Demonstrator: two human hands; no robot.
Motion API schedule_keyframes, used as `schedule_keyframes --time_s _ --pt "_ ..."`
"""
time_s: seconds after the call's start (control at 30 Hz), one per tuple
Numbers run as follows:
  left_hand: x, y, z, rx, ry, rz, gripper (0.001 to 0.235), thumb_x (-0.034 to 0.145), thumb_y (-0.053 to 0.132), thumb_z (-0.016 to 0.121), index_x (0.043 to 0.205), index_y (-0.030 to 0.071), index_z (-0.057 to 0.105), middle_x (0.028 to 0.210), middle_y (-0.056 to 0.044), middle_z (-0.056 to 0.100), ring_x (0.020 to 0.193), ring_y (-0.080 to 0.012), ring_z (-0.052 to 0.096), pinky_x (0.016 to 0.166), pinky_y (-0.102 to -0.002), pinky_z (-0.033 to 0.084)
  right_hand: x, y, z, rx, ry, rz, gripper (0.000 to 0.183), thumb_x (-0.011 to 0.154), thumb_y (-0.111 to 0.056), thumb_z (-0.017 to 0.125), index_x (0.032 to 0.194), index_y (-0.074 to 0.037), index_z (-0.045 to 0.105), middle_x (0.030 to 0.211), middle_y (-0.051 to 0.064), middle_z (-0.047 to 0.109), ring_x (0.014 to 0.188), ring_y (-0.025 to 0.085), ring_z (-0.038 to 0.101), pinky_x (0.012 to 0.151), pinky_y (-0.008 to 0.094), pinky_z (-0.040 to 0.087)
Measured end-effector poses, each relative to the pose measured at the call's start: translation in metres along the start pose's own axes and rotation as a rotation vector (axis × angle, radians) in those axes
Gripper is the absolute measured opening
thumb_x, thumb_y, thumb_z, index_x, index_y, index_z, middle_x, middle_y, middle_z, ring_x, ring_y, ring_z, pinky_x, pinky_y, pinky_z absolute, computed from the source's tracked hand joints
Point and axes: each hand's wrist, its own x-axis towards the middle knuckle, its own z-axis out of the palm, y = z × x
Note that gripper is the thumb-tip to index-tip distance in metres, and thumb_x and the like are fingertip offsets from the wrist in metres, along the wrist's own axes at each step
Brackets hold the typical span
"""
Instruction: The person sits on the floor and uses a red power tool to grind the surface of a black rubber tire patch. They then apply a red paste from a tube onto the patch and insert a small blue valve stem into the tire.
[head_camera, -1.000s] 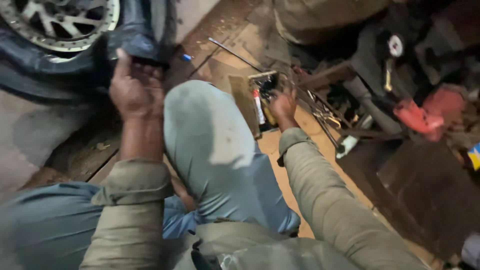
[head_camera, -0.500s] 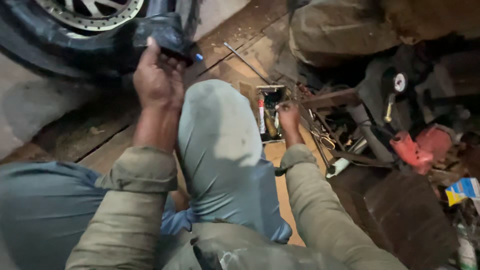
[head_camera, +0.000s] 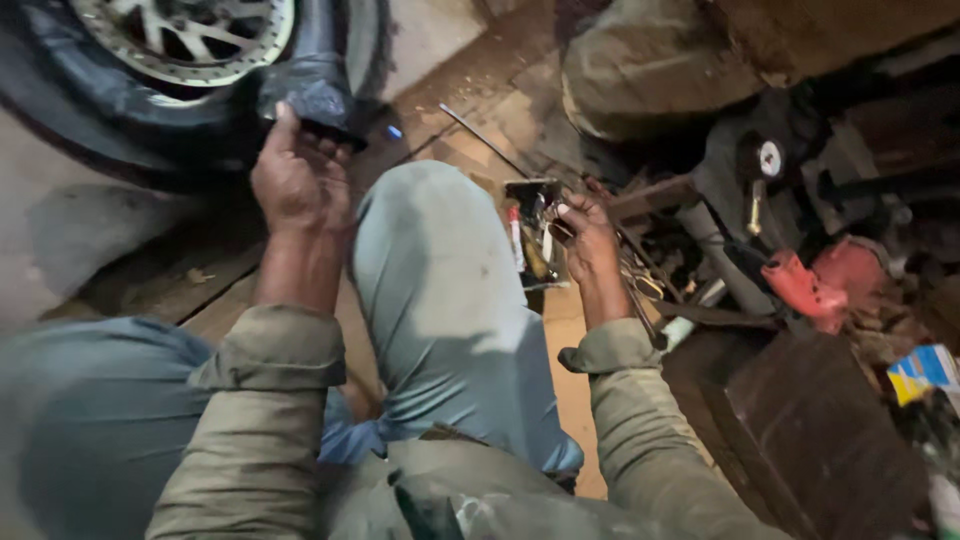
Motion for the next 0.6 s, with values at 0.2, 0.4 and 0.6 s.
schedule_keyframes --time_s 0.2,0.4,0.6 --pt "-0.026 0.056 0.009 0.088 0.034 0.008 0.023 0.104 0.027 0.056 0.111 0.009 0.069 0.100 -0.005 0.072 0.091 -0.0223 0.068 0.080 -0.038 0.054 -0.033 -0.109 0.131 -0.026 -0.266 -0.366 0.030 0.091 0.006 0.069 0.120 -0.004 0.065 0.100 0.004 0.069 0.088 0.015 0.067 0.082 0.030 0.056" --pt "-0.060 0.103 0.006 0.446 0.061 0.104 0.019 0.087 0.015 0.064 0.101 0.005 0.069 0.092 -0.005 0.067 0.085 -0.0213 0.064 0.077 -0.037 0.053 -0.065 -0.165 0.259 -0.454 -0.583 -0.467 0.024 0.092 -0.003 0.072 0.115 0.000 0.072 0.097 0.003 0.072 0.087 0.012 0.068 0.083 0.026 0.055" --pt "-0.049 0.079 0.000 0.622 0.041 0.134 0.027 0.081 0.008 0.070 0.108 0.004 0.067 0.091 -0.001 0.066 0.080 -0.0129 0.060 0.073 -0.029 0.049 -0.069 -0.089 0.317 -0.593 -0.708 -0.282 0.021 0.095 -0.013 0.071 0.110 0.002 0.072 0.087 0.005 0.071 0.074 0.012 0.062 0.067 0.027 0.048"
